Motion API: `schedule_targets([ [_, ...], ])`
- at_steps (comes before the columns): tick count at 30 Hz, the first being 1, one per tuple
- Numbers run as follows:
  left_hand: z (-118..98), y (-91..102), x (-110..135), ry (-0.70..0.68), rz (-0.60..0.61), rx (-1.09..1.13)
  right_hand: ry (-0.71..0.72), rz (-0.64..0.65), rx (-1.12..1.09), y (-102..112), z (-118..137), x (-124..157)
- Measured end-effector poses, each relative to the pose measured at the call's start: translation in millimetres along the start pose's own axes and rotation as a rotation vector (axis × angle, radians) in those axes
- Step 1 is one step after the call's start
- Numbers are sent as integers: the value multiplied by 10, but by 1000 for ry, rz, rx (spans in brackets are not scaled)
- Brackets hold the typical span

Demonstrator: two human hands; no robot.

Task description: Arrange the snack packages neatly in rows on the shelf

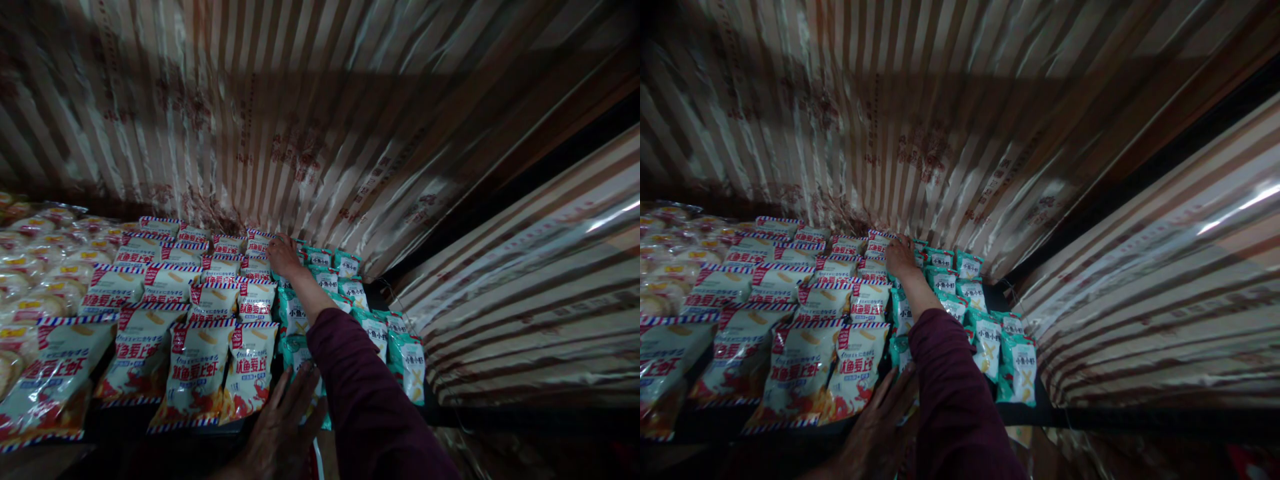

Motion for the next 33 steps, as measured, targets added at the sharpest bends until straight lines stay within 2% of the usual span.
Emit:
schedule_targets([
  [7, 7, -73, 23, -6, 3, 13, -12, -16, -45, 30, 15, 5],
  [11, 18, 22, 4, 2, -11, 17, -42, -41, -61, 106, -25, 40],
  [14, 7, 113, -34, 8, 2, 0, -122, -88, -54, 230, -211, 144],
  [19, -21, 164, -70, 28, 15, -91, -325, -134, 6, 407, -721, 430],
  [23, -9, 123, -61, 52, 22, -86, -403, -100, 25, 349, -932, 553],
  [28, -7, 101, -51, 45, 27, -92, -405, -82, 8, 223, -916, 536],
  [33, -10, 136, -64, 46, 26, -118, -408, -97, -5, 237, -936, 518],
])
Point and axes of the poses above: each hand's wrist, its own x-axis away from the middle knuckle, its own y-axis out of the back of the hand, z = x × y, the point moved 10 cm from there along -x, towards the middle knuckle
